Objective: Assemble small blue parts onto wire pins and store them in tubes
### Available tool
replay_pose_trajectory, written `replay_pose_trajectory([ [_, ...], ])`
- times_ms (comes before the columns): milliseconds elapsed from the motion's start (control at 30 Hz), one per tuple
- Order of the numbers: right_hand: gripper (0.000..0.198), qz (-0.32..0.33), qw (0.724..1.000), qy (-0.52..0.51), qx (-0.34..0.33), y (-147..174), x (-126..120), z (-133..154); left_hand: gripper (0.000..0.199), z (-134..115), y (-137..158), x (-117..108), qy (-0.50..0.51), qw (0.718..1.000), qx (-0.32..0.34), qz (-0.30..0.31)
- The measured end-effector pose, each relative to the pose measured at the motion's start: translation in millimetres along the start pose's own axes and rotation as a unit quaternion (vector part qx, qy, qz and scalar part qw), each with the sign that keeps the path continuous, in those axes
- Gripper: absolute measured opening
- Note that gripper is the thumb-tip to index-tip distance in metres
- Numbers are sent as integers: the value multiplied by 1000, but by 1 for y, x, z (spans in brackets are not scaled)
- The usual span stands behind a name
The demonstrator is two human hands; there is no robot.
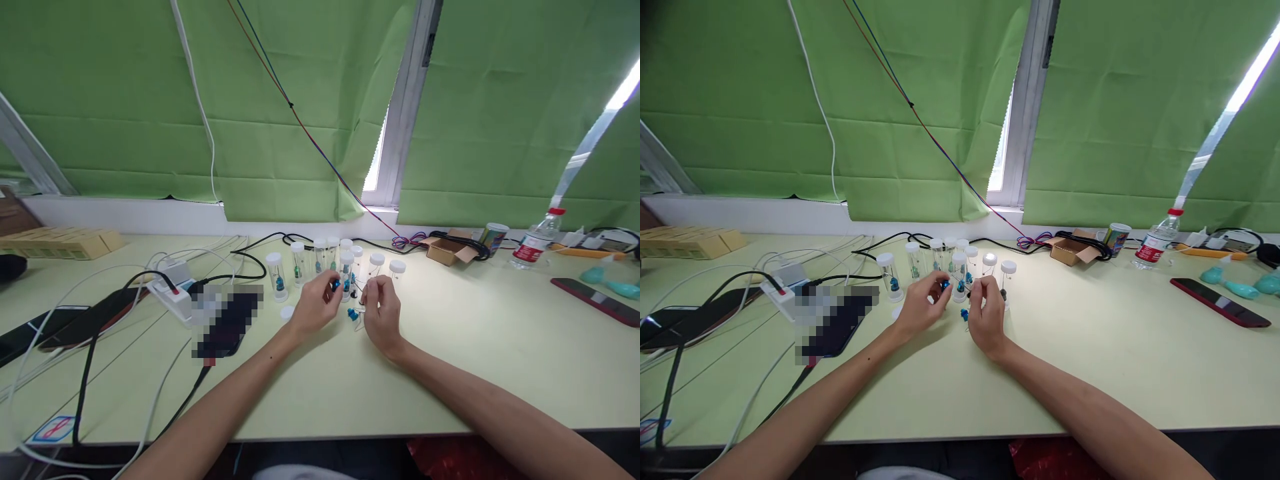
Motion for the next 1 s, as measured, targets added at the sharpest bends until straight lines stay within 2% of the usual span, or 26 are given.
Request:
replay_pose_trajectory([
  [167, 23, 20, 997, -66, 27, 0, 3, -5, 14, -6, 5, 17, 2, 991, 13, 133],
  [300, 23, 37, 995, -93, 22, 1, 6, -3, 17, -9, 6, 22, 15, 985, 3, 170],
  [633, 22, 56, 990, -123, 27, 1, 9, -2, 15, -16, 7, 25, 32, 981, 18, 192],
  [1000, 21, 67, 986, -144, 42, 2, 10, -5, 16, -15, 6, 23, 19, 986, 10, 167],
])
Point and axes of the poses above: each hand's wrist, its own y-axis away from the middle knuckle, its own x-axis out of the palm, z = x × y, the point moved 7 cm from there along -y, towards the middle knuckle, and after that the axes turned 13 degrees about x, right-handed, at the moved point
